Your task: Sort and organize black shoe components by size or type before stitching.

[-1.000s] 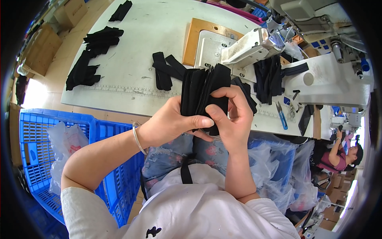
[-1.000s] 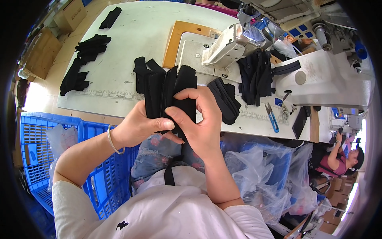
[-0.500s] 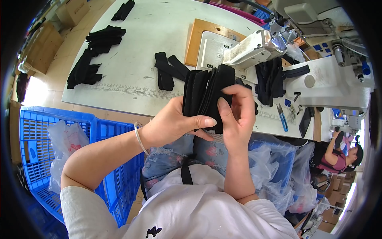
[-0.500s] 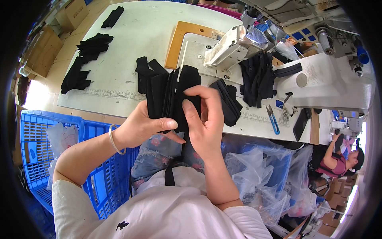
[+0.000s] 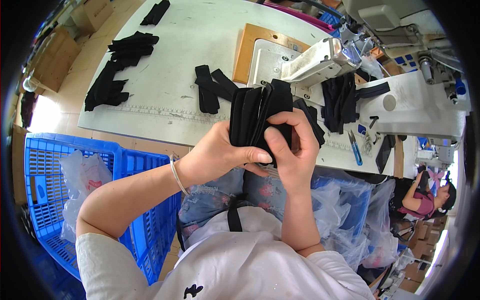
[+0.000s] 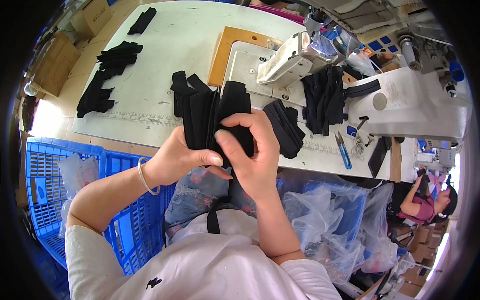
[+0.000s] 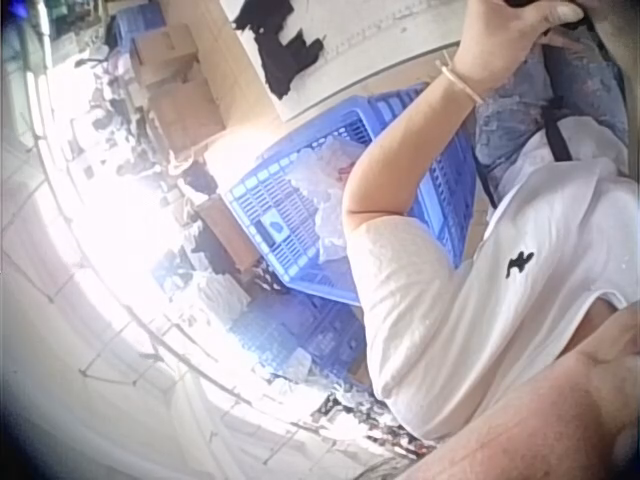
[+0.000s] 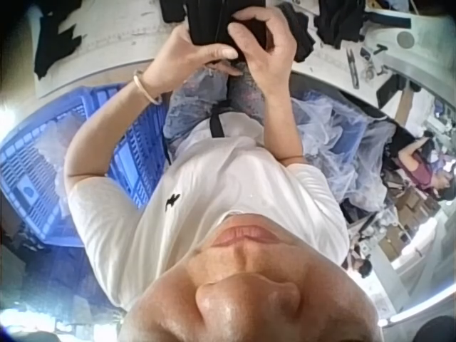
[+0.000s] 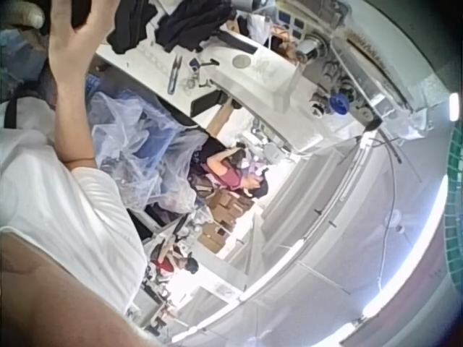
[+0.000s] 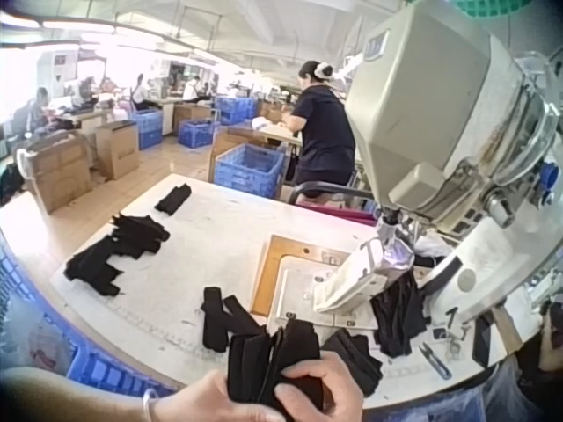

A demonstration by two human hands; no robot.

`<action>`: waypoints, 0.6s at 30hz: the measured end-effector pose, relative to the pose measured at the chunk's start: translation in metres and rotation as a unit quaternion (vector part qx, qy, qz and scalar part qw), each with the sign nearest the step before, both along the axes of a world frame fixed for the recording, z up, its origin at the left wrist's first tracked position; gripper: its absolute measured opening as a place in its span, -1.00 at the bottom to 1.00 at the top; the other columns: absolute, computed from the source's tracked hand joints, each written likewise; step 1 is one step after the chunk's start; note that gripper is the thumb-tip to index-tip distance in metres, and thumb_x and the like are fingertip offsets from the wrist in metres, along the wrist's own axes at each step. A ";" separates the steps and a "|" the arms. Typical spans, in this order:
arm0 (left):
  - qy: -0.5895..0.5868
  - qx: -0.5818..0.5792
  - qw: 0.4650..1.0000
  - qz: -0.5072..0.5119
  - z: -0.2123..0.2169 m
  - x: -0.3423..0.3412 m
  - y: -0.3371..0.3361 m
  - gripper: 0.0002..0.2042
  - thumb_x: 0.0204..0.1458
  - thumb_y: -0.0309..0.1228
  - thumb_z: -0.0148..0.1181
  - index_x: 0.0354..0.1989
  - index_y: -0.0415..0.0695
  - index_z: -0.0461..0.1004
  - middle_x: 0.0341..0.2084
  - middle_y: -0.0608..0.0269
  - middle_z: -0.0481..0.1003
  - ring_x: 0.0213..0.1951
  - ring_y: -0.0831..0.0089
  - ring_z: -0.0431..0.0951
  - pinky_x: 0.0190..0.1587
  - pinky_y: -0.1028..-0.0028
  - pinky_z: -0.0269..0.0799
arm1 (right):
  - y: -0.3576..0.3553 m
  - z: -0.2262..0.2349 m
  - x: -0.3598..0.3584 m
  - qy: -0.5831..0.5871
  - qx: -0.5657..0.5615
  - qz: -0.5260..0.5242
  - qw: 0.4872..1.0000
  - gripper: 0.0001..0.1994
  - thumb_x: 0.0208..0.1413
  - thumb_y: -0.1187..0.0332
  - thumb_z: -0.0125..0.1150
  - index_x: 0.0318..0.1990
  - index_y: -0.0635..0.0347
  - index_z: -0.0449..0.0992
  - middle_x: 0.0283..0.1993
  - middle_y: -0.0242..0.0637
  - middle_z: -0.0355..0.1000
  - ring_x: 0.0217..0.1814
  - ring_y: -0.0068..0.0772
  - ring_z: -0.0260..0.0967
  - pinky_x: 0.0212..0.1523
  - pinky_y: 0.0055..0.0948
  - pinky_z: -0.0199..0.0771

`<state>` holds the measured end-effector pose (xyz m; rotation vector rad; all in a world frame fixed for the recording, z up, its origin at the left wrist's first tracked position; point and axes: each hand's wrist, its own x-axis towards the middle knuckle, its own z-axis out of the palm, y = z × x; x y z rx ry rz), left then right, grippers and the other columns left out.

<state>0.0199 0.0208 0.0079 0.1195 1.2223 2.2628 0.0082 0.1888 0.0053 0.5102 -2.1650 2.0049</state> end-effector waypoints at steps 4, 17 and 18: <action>0.007 -0.003 1.000 0.002 -0.001 0.000 0.000 -0.61 0.00 -0.52 0.31 0.01 -0.30 0.36 -0.18 0.23 0.48 -0.16 0.46 0.54 -0.15 0.37 0.66 | 0.002 -0.002 -0.003 0.022 0.071 -0.013 0.997 -0.83 -0.02 0.51 0.31 -0.29 0.24 0.44 -0.22 -0.33 0.32 -0.17 -0.51 0.29 -0.10 -0.50 0.30; 0.036 0.034 0.999 -0.005 -0.008 0.002 0.000 -0.61 0.16 -0.34 0.16 0.05 -0.35 0.28 -0.13 0.17 0.42 -0.10 0.43 0.50 -0.12 0.25 0.65 | 0.001 0.000 -0.003 0.043 0.070 -0.020 0.996 -0.75 -0.12 0.48 0.38 -0.27 0.24 0.46 -0.26 -0.31 0.34 -0.20 -0.41 0.32 -0.14 -0.49 0.30; 0.040 0.036 0.999 -0.007 -0.007 0.002 0.000 -0.60 0.18 -0.32 0.14 0.06 -0.35 0.28 -0.12 0.17 0.42 -0.09 0.43 0.49 -0.11 0.25 0.65 | 0.001 0.000 -0.003 0.036 0.065 -0.016 0.997 -0.76 -0.11 0.49 0.37 -0.27 0.24 0.45 -0.26 -0.33 0.34 -0.20 -0.45 0.31 -0.14 -0.50 0.30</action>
